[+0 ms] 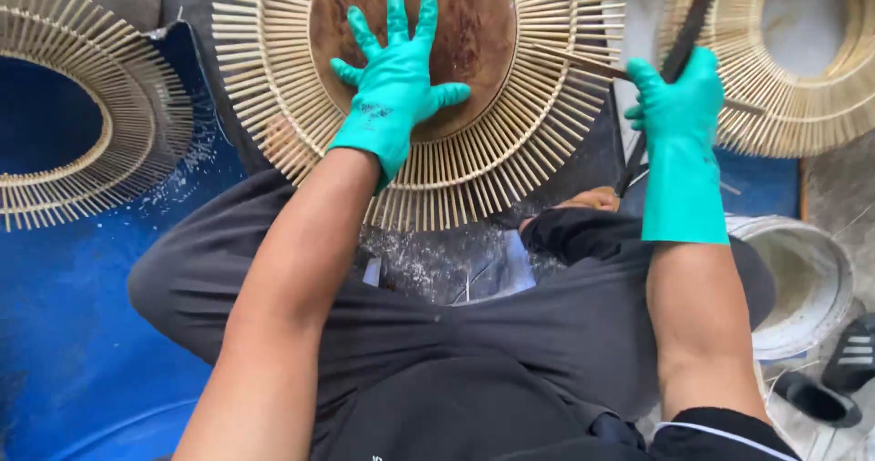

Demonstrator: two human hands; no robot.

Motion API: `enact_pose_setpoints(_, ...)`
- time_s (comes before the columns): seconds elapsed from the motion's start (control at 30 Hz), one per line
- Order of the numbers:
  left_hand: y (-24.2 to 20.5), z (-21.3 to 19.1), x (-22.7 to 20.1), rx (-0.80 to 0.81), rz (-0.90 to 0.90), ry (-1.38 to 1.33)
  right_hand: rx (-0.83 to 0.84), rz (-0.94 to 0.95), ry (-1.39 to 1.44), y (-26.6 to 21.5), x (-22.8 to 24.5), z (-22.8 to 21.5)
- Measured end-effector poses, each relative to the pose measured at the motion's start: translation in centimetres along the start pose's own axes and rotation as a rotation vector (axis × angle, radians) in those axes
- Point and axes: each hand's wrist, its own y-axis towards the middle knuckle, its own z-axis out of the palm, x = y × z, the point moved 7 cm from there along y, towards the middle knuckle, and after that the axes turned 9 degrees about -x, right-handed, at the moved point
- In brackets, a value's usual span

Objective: Assembling bamboo furniture components by arranging slats around a central wooden disc and adjusting them with a tool.

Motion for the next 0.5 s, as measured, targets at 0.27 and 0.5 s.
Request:
enact_pose_setpoints(0.27, 0.2, -0.5, -0.4, 0.045, -0.006, 0.024, 0.057, -0.035, 0.04, -1.8, 2.5, 0.9)
enact_pose_setpoints(0.5, 0.1, -0.7, 0.0, 0.019, 0.027, -0.019, 0.216, 0.233, 0.397, -13.2, 4.9, -3.7)
